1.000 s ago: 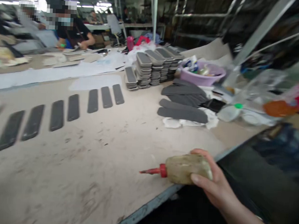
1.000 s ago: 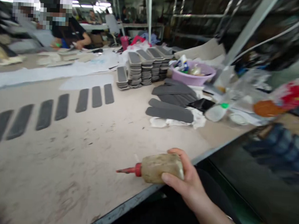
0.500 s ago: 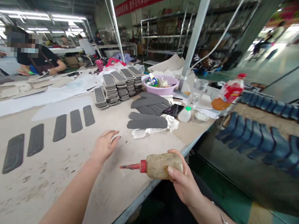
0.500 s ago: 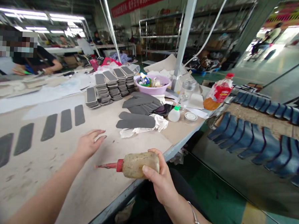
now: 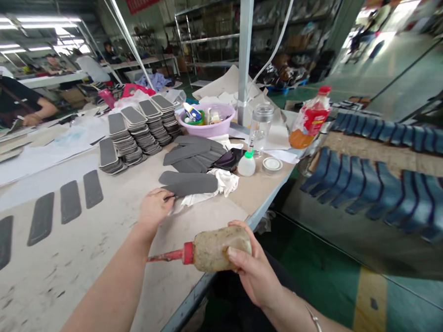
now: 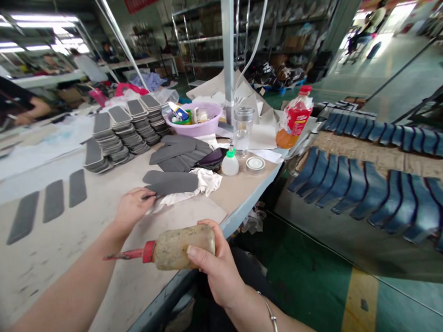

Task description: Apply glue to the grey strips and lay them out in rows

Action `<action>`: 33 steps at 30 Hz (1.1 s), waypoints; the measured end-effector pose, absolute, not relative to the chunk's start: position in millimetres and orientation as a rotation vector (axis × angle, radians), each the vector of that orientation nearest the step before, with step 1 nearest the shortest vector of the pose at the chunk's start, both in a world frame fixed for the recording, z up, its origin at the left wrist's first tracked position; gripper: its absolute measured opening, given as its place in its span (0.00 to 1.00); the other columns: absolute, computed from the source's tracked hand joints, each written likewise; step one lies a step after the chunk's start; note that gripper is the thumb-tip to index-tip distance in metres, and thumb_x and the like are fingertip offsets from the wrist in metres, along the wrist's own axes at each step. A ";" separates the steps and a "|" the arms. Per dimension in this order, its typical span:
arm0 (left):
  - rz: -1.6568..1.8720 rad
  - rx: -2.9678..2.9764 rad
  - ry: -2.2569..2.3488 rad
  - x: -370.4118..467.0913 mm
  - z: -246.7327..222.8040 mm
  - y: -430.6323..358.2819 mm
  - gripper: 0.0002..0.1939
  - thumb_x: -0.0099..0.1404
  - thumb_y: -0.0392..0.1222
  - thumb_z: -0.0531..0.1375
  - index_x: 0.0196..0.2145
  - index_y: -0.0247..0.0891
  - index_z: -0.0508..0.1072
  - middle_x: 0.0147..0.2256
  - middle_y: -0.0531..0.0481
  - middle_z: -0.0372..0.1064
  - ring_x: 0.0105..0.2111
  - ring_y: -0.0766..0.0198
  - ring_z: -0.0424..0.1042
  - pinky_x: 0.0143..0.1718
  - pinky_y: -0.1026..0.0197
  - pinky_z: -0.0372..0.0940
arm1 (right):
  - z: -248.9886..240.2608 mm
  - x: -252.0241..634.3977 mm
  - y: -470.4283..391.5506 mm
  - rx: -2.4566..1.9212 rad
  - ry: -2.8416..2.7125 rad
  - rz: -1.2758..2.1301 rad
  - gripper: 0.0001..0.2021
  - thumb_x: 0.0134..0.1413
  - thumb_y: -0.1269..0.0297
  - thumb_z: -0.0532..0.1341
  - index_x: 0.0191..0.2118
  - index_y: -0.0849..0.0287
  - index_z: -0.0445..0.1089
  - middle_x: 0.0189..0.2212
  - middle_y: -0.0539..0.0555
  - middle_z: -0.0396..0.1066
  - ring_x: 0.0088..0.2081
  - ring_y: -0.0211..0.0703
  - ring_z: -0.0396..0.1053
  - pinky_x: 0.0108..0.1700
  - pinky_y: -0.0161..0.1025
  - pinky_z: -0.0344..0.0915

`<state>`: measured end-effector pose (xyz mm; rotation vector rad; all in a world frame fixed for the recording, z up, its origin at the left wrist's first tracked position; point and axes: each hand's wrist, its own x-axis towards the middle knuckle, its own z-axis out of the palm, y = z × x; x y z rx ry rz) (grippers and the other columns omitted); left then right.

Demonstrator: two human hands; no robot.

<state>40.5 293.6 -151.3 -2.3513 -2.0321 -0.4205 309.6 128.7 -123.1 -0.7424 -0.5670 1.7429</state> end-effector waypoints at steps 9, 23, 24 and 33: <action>-0.499 -2.413 -2.094 25.1 -130.7 270.7 0.15 0.60 0.45 0.53 0.33 0.35 0.77 0.37 0.44 0.75 0.41 0.57 0.72 0.47 0.59 0.64 | -120.9 305.5 126.3 -0.792 -0.582 1.703 0.26 0.41 0.56 0.70 0.47 0.50 0.63 0.30 0.47 0.64 0.26 0.32 0.57 0.21 0.28 0.46; -0.711 -1.825 -2.156 31.6 -97.6 221.7 0.10 0.64 0.38 0.52 0.34 0.34 0.72 0.35 0.43 0.71 0.36 0.61 0.71 0.40 0.61 0.63 | -123.2 288.8 114.8 -0.806 -0.566 1.638 0.26 0.40 0.60 0.72 0.47 0.51 0.65 0.35 0.50 0.69 0.32 0.37 0.67 0.28 0.27 0.63; -0.728 -1.773 -2.154 25.2 -89.7 205.8 0.09 0.64 0.38 0.53 0.33 0.34 0.72 0.34 0.43 0.70 0.36 0.61 0.71 0.40 0.60 0.63 | -123.0 288.0 113.7 -0.796 -0.566 1.640 0.26 0.40 0.60 0.72 0.47 0.51 0.65 0.35 0.50 0.69 0.32 0.38 0.67 0.28 0.28 0.64; -0.045 -1.928 -1.982 -21.0 -110.8 4.1 0.12 0.67 0.42 0.51 0.30 0.38 0.71 0.30 0.49 0.69 0.26 0.64 0.69 0.29 0.62 0.60 | -126.4 271.9 105.5 -0.775 -0.772 1.701 0.26 0.44 0.60 0.70 0.50 0.50 0.62 0.37 0.49 0.68 0.34 0.37 0.67 0.31 0.28 0.64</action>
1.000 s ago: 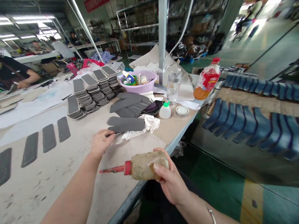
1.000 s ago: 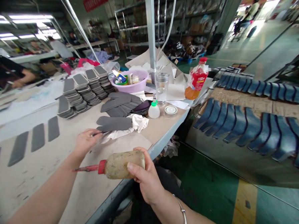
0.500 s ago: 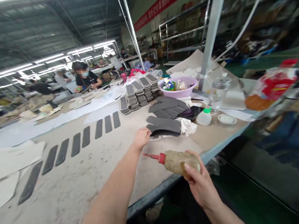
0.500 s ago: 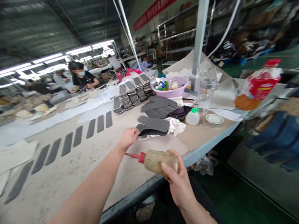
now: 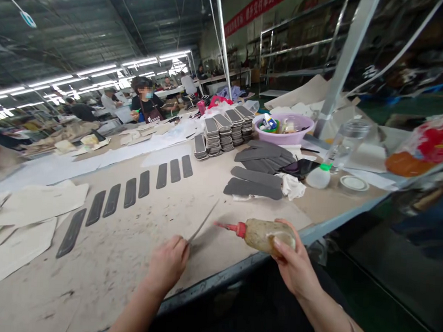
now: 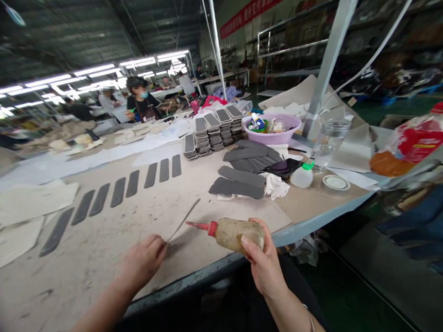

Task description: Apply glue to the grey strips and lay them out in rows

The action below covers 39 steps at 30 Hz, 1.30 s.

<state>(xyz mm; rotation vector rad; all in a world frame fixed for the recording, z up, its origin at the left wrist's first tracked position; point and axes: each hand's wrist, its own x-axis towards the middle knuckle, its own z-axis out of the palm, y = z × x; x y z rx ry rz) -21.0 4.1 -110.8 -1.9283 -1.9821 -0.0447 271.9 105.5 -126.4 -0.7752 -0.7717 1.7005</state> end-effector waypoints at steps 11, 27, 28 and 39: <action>-0.533 -2.046 -2.143 -48.3 -137.9 -56.1 0.14 0.67 0.38 0.51 0.47 0.36 0.72 0.43 0.42 0.71 0.41 0.60 0.70 0.43 0.58 0.68 | -136.0 238.1 84.9 -0.945 -1.397 1.432 0.28 0.45 0.56 0.68 0.51 0.54 0.59 0.38 0.52 0.68 0.36 0.42 0.67 0.39 0.36 0.67; -0.668 -2.140 -2.254 -44.5 -145.1 -64.1 0.10 0.67 0.39 0.54 0.39 0.37 0.75 0.37 0.46 0.72 0.37 0.62 0.67 0.42 0.58 0.66 | -149.7 199.2 66.2 -0.818 -1.945 0.823 0.24 0.48 0.55 0.66 0.49 0.56 0.61 0.43 0.58 0.64 0.43 0.51 0.66 0.47 0.49 0.66; -0.688 -2.150 -2.240 -46.1 -146.2 -63.9 0.10 0.67 0.39 0.54 0.39 0.37 0.75 0.37 0.46 0.72 0.37 0.62 0.68 0.42 0.58 0.66 | -149.3 197.2 66.3 -0.785 -1.972 0.779 0.24 0.48 0.55 0.66 0.49 0.56 0.60 0.44 0.58 0.63 0.45 0.51 0.65 0.48 0.50 0.65; -0.693 -2.228 -2.180 -53.4 -152.0 -61.8 0.11 0.67 0.38 0.53 0.38 0.37 0.76 0.38 0.46 0.72 0.37 0.62 0.67 0.42 0.57 0.66 | -148.8 177.3 56.2 -0.669 -2.087 0.768 0.24 0.51 0.57 0.66 0.50 0.55 0.58 0.45 0.59 0.61 0.50 0.53 0.61 0.51 0.53 0.64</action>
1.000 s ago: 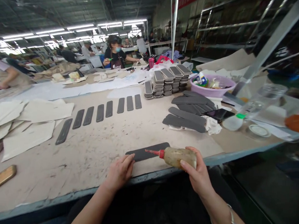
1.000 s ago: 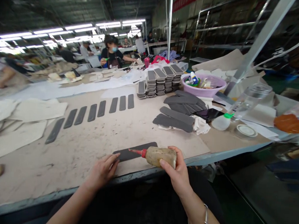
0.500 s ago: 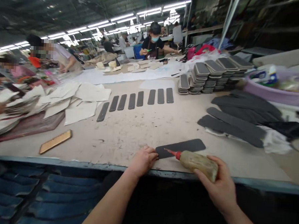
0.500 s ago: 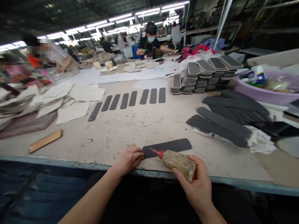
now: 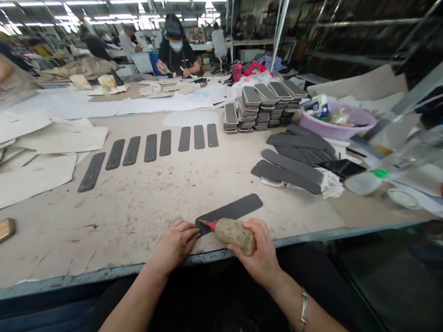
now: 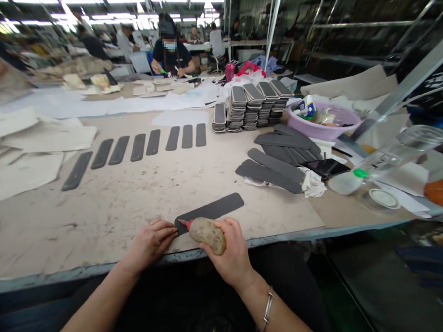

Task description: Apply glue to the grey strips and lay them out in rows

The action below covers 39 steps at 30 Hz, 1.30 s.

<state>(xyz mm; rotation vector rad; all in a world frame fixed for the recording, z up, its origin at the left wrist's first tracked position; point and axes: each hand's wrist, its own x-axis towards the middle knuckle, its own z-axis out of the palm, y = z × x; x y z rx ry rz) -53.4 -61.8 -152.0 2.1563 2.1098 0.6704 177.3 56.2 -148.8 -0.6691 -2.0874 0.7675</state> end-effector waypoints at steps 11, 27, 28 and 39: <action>0.649 2.191 2.126 -54.5 -150.5 -58.2 0.11 0.67 0.40 0.54 0.36 0.37 0.75 0.36 0.47 0.71 0.36 0.64 0.69 0.40 0.60 0.66 | -145.2 196.1 73.9 -0.836 -2.042 0.635 0.21 0.51 0.60 0.65 0.49 0.55 0.59 0.45 0.58 0.62 0.49 0.52 0.63 0.51 0.51 0.65; 0.599 2.236 2.136 -60.8 -156.7 -56.6 0.12 0.67 0.44 0.54 0.36 0.39 0.77 0.37 0.47 0.72 0.37 0.62 0.70 0.40 0.61 0.67 | -140.3 235.8 105.5 -1.139 -1.900 0.324 0.21 0.52 0.57 0.64 0.49 0.56 0.60 0.45 0.59 0.62 0.48 0.53 0.63 0.49 0.52 0.66; 0.593 2.234 2.134 -60.1 -155.7 -56.6 0.12 0.67 0.44 0.54 0.36 0.39 0.77 0.37 0.47 0.72 0.36 0.63 0.71 0.40 0.61 0.67 | -139.6 234.1 103.2 -1.097 -1.895 0.336 0.21 0.52 0.57 0.64 0.49 0.56 0.60 0.45 0.59 0.62 0.48 0.53 0.63 0.50 0.52 0.65; 0.557 2.145 2.160 -53.1 -149.6 -57.6 0.13 0.67 0.41 0.52 0.34 0.38 0.76 0.35 0.46 0.72 0.35 0.64 0.70 0.38 0.60 0.66 | -140.2 189.9 56.0 -0.685 -2.082 0.749 0.24 0.50 0.57 0.66 0.51 0.54 0.59 0.44 0.58 0.63 0.50 0.53 0.62 0.51 0.52 0.65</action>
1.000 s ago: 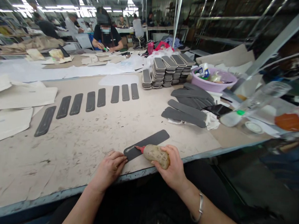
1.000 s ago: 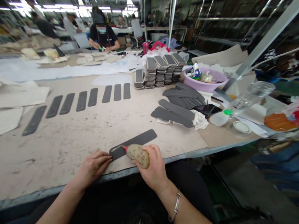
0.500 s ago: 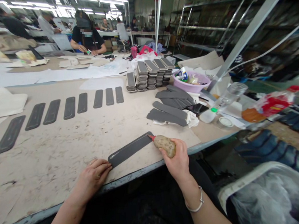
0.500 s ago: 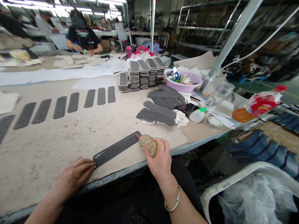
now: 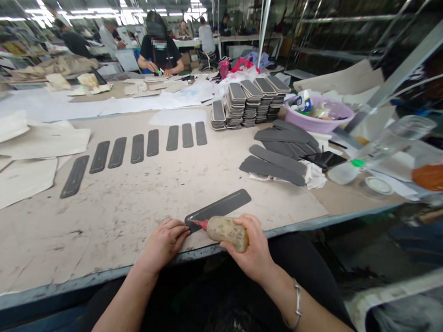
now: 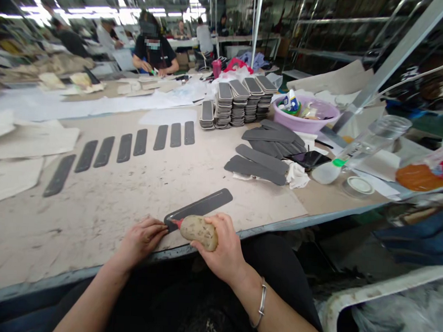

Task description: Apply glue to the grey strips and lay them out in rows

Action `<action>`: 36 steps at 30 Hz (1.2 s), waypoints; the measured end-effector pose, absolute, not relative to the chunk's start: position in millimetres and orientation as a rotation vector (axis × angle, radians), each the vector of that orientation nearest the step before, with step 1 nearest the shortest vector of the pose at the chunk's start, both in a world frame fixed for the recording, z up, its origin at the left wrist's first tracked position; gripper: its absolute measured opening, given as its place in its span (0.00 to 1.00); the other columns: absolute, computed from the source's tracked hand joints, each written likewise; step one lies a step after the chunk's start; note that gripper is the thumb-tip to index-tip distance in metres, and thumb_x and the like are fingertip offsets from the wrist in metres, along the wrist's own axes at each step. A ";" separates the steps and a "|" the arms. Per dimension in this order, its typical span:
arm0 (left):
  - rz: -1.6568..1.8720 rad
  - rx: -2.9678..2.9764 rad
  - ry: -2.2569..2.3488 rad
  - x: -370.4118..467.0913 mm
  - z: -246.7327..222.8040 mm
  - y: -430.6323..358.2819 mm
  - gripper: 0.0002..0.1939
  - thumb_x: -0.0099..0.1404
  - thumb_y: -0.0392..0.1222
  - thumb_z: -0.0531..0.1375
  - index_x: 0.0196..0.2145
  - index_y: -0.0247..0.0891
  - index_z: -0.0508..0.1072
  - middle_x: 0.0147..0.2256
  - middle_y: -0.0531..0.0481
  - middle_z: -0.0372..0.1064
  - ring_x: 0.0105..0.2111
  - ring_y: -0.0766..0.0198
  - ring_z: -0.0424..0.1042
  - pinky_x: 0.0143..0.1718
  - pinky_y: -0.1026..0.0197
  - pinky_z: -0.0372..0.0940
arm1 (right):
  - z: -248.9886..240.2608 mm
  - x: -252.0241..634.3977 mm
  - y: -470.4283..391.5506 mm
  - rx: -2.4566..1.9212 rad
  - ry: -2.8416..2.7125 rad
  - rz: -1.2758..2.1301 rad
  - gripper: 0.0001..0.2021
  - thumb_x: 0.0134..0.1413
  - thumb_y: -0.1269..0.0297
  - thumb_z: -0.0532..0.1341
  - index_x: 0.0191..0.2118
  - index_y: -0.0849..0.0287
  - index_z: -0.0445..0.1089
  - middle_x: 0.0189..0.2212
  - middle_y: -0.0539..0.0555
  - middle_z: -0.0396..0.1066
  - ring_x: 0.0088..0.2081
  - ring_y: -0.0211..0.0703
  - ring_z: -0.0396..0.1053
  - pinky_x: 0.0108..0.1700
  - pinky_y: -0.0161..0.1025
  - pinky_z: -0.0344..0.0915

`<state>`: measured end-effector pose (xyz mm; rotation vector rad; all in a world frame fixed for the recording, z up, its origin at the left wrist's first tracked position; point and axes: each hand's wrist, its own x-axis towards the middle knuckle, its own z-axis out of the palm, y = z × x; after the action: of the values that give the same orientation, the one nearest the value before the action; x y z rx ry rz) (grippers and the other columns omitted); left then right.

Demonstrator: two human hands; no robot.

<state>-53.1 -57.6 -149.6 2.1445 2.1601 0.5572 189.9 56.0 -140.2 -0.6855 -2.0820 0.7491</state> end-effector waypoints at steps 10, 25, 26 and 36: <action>0.594 2.147 2.140 -54.3 -148.1 -57.1 0.13 0.67 0.42 0.53 0.33 0.37 0.76 0.34 0.47 0.71 0.34 0.63 0.68 0.39 0.60 0.66 | -137.1 196.1 49.1 -0.671 -2.149 0.784 0.25 0.49 0.57 0.66 0.51 0.54 0.59 0.44 0.58 0.62 0.49 0.52 0.63 0.50 0.50 0.68; 0.477 1.962 2.221 -54.9 -147.2 -50.1 0.17 0.65 0.50 0.52 0.33 0.40 0.78 0.38 0.47 0.71 0.37 0.61 0.71 0.41 0.60 0.67 | -128.5 258.0 96.6 -1.109 -1.932 0.319 0.19 0.51 0.59 0.64 0.48 0.56 0.62 0.43 0.58 0.64 0.46 0.52 0.64 0.50 0.52 0.66; 0.461 1.952 2.222 -54.5 -146.7 -49.7 0.17 0.65 0.50 0.52 0.33 0.40 0.77 0.38 0.47 0.71 0.37 0.61 0.71 0.41 0.60 0.67 | -128.9 255.6 95.0 -1.085 -1.927 0.347 0.20 0.50 0.60 0.65 0.48 0.56 0.62 0.43 0.58 0.63 0.46 0.52 0.64 0.50 0.52 0.65; 0.401 1.911 2.257 -54.5 -151.0 -47.2 0.16 0.64 0.49 0.52 0.33 0.40 0.77 0.39 0.48 0.71 0.37 0.61 0.72 0.41 0.62 0.67 | -132.1 213.5 69.4 -0.871 -2.104 0.685 0.24 0.47 0.61 0.68 0.50 0.53 0.60 0.46 0.56 0.61 0.48 0.49 0.64 0.50 0.47 0.67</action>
<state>-54.5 -47.2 -151.0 1.9107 2.2574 0.4007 213.5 69.4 -132.1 -0.8705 -2.1045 0.6846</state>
